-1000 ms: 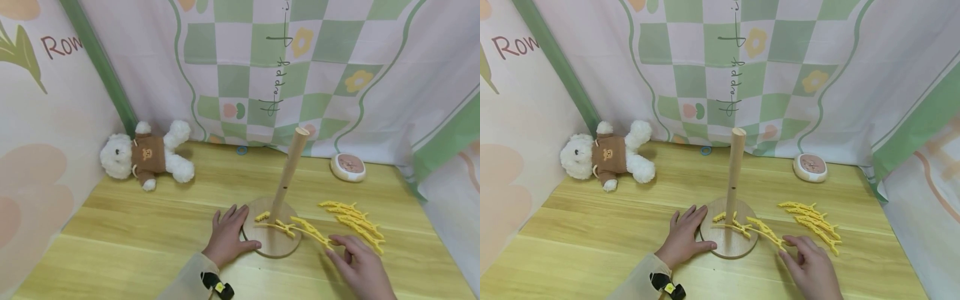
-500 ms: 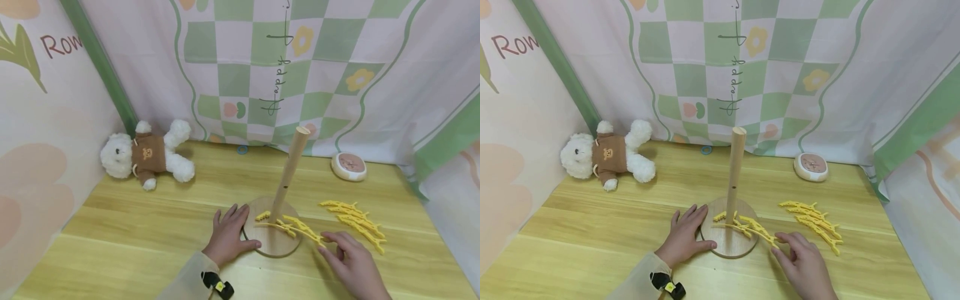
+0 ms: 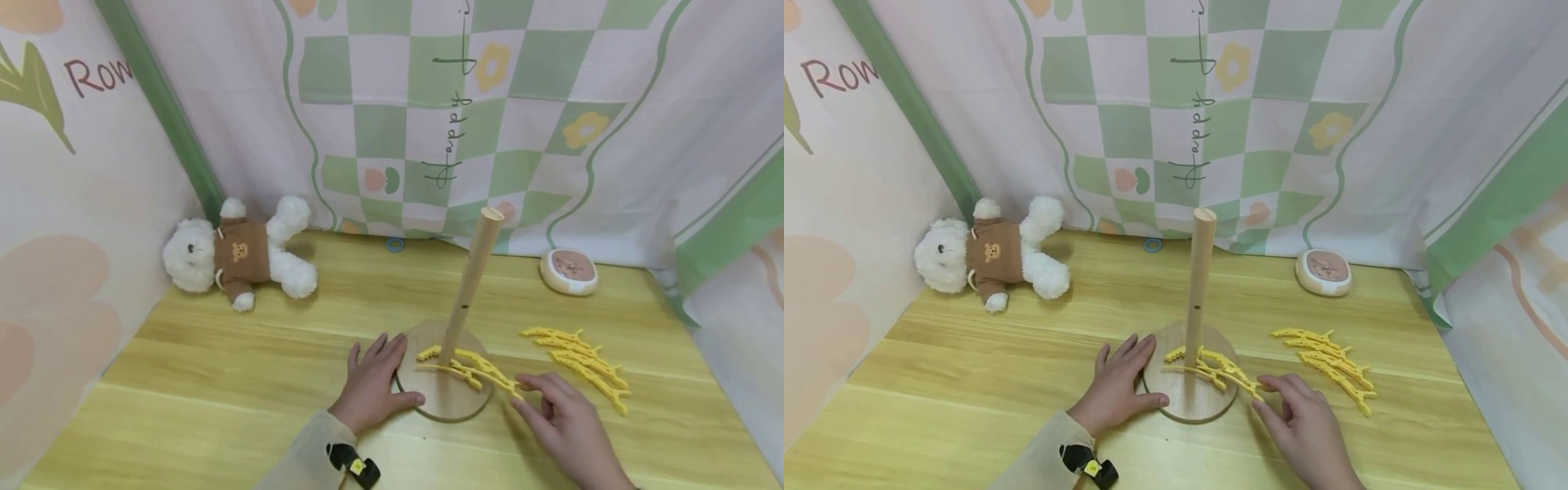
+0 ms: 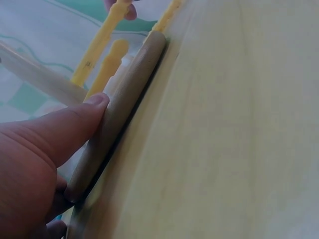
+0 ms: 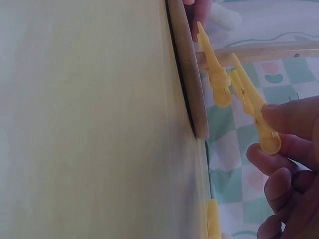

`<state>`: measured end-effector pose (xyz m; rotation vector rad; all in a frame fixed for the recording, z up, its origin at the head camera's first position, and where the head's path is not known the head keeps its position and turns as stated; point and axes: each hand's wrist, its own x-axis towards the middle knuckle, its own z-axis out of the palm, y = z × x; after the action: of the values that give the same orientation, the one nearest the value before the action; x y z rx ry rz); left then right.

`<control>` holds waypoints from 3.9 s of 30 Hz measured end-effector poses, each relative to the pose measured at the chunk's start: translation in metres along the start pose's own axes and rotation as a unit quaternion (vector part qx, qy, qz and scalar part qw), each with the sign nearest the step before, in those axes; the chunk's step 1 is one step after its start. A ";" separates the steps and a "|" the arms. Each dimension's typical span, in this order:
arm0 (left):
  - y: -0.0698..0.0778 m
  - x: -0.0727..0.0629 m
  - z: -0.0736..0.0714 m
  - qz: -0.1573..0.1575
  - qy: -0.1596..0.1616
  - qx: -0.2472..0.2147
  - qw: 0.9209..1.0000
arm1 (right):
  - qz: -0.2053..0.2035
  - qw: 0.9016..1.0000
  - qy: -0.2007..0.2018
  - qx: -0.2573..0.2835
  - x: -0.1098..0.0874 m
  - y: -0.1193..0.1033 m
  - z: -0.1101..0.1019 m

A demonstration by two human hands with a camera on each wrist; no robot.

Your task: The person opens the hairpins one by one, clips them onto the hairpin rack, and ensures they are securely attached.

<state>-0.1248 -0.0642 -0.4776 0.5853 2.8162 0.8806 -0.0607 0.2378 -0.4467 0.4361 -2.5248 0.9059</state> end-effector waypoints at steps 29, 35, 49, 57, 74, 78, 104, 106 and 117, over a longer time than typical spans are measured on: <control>-0.001 0.001 0.001 0.002 -0.005 0.000 1.000 | 0.015 1.000 -0.014 0.006 0.012 -0.008 0.012; -0.001 0.001 0.000 0.004 -0.004 0.000 1.000 | 0.013 1.000 -0.015 0.008 0.013 -0.007 0.014; 0.000 -0.001 -0.003 0.003 -0.003 -0.002 1.000 | 0.020 0.999 -0.020 0.019 0.014 -0.007 0.018; -0.001 0.001 0.001 0.005 -0.001 0.005 1.000 | 0.020 0.999 -0.019 0.027 0.016 -0.009 0.020; -0.002 0.001 0.000 0.002 -0.004 0.001 1.000 | 0.030 0.999 -0.025 0.029 0.016 -0.009 0.022; -0.002 0.001 0.000 0.003 -0.004 0.003 1.000 | 0.037 0.998 -0.028 0.031 0.017 -0.010 0.022; 0.003 0.000 -0.002 0.002 -0.008 -0.003 1.000 | 0.019 0.999 -0.017 0.035 0.017 -0.007 0.022; 0.002 0.000 -0.002 0.003 -0.007 -0.004 1.000 | 0.020 0.999 -0.018 0.035 0.018 -0.008 0.022; 0.000 0.000 0.000 0.005 -0.002 -0.001 1.000 | 0.028 0.999 -0.019 0.038 0.018 -0.009 0.023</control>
<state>-0.1251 -0.0636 -0.4774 0.6018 2.8097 0.8839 -0.0789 0.2130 -0.4494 0.4108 -2.5540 1.0272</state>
